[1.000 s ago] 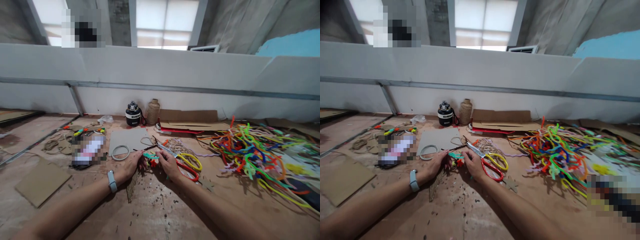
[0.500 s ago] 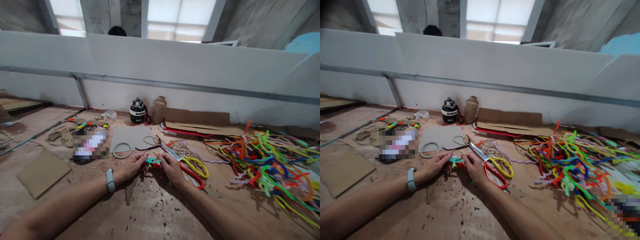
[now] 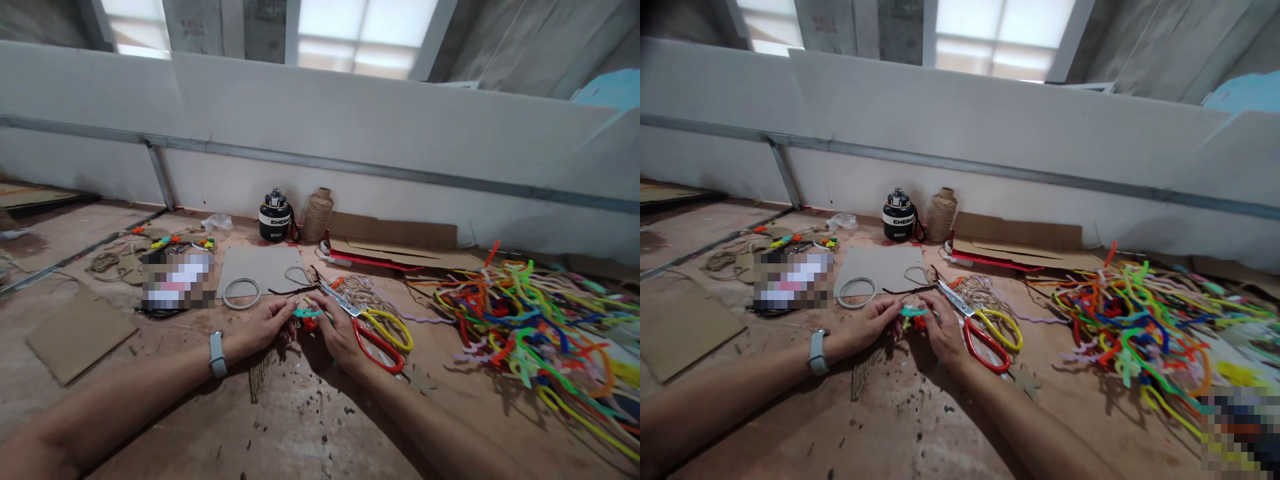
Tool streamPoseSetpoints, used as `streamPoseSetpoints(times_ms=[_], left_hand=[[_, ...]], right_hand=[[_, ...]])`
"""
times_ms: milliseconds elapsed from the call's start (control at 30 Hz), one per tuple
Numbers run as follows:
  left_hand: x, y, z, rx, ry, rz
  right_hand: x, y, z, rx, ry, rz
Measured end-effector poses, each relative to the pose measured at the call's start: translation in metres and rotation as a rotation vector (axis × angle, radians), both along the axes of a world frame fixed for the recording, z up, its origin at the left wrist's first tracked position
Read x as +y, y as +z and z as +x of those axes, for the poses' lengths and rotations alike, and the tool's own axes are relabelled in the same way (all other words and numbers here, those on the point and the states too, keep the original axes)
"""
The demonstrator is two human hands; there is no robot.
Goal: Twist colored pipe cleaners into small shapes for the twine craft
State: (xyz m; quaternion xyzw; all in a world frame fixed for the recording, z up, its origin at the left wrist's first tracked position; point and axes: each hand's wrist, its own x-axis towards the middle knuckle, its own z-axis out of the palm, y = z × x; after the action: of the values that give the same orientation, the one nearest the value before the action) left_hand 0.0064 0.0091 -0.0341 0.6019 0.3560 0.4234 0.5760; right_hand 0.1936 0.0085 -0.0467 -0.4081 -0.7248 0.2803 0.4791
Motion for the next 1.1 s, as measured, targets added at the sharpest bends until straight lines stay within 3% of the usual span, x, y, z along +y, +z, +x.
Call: streamPoseSetpoints(times_ms=[133, 233, 433, 667, 800, 933, 1100], left_hand=[[-0.001, 0.004, 0.001, -0.008, -0.008, 0.01], [-0.001, 0.003, 0.001, -0.013, -0.021, 0.016], [-0.002, 0.002, -0.004, -0.005, -0.105, 0.022], [0.001, -0.012, -0.005, 0.037, -0.158, 0.064], [-0.001, -0.01, -0.005, 0.091, -0.162, 0.092], [-0.002, -0.004, -0.004, 0.095, -0.173, 0.111], [-0.001, -0.008, -0.003, 0.089, -0.154, 0.138]], right_hand=[[-0.003, 0.002, -0.002, -0.148, 0.092, 0.194], [-0.003, 0.001, -0.003, -0.171, 0.097, 0.25], [0.0, -0.007, 0.0, -0.12, 0.096, 0.219], [0.0, -0.009, 0.0, -0.146, -0.007, 0.224], [-0.001, -0.009, 0.0, -0.183, -0.056, 0.228], [-0.002, -0.01, 0.002, -0.171, -0.037, 0.258], [-0.003, -0.006, 0.0, -0.128, 0.013, 0.214]])
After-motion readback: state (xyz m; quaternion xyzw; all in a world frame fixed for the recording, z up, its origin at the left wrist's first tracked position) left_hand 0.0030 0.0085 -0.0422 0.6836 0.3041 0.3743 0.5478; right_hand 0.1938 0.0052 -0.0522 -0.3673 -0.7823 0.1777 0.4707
